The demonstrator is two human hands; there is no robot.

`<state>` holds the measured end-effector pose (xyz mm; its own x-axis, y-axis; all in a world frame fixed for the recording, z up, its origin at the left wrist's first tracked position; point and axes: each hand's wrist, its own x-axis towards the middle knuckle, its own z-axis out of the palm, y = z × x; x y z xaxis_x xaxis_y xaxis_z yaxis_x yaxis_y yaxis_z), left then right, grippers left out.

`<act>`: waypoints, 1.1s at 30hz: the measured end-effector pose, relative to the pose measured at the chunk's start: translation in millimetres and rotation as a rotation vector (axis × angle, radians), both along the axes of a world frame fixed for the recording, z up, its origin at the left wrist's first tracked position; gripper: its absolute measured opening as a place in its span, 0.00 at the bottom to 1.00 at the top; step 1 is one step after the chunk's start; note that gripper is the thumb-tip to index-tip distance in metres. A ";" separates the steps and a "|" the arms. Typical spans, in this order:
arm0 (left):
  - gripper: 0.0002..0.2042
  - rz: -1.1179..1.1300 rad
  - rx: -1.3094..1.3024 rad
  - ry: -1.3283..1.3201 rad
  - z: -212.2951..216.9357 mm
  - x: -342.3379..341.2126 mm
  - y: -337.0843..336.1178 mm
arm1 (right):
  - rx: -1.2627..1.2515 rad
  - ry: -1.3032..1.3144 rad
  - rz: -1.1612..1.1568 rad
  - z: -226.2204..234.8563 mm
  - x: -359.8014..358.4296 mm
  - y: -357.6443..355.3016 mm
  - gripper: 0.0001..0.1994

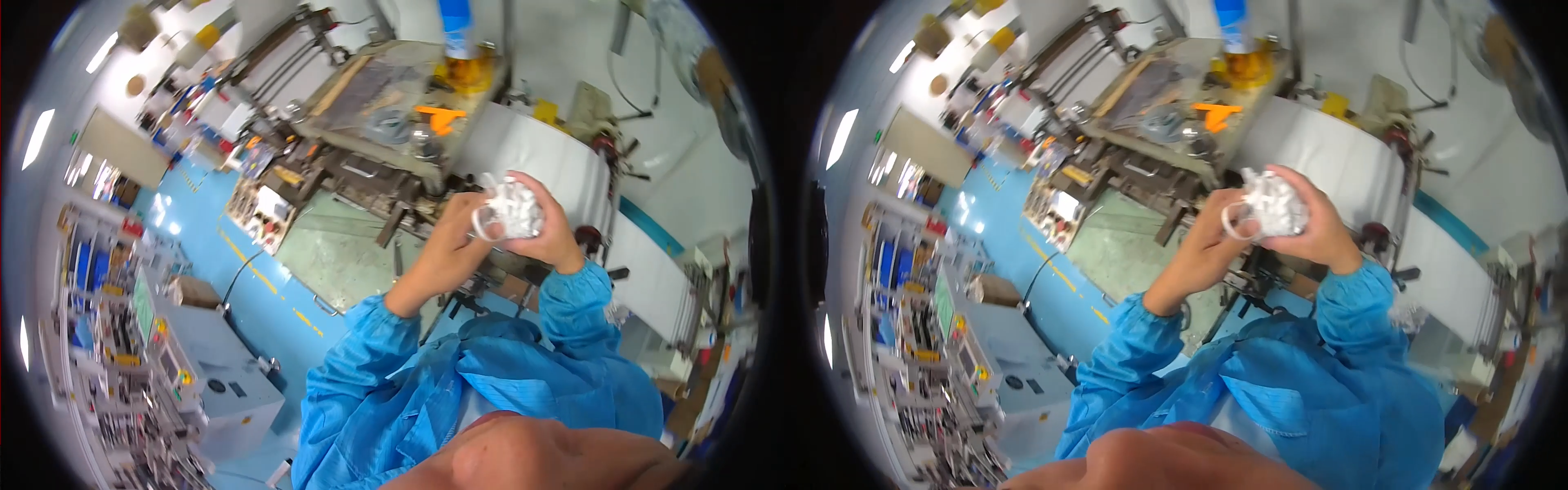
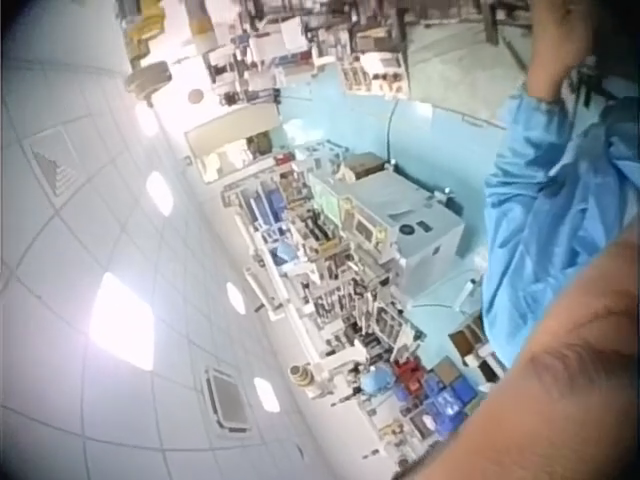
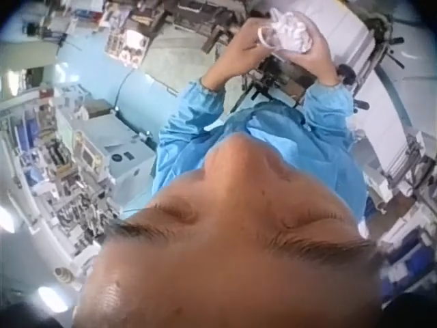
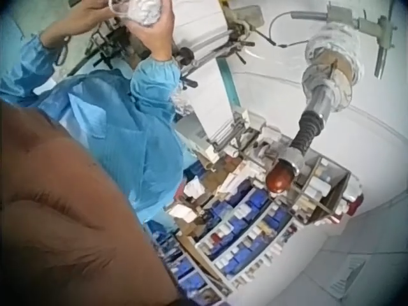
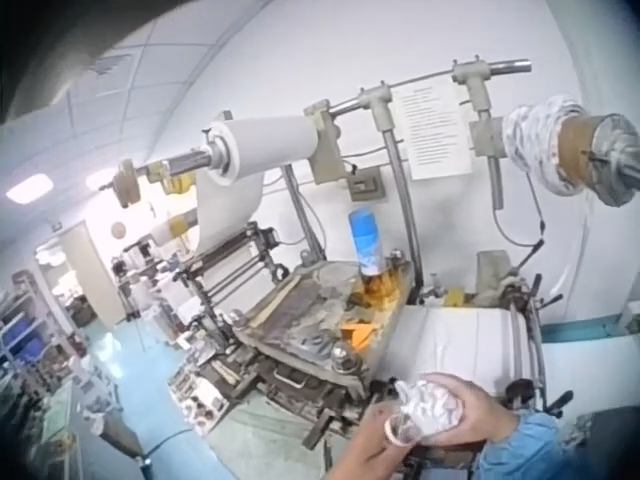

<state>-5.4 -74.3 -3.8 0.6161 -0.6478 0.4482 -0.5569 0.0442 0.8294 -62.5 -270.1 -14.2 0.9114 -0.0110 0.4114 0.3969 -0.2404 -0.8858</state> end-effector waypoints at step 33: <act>0.24 0.188 0.045 0.280 19.0 -9.6 10.6 | -0.254 -0.169 0.208 1.2 10.9 4.9 0.62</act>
<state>-15.0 -63.8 15.2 0.8216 -0.5266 0.2184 -0.3020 -0.0771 0.9502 -51.6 -265.2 -13.1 0.8025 0.2891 0.5219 0.5958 -0.3431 -0.7261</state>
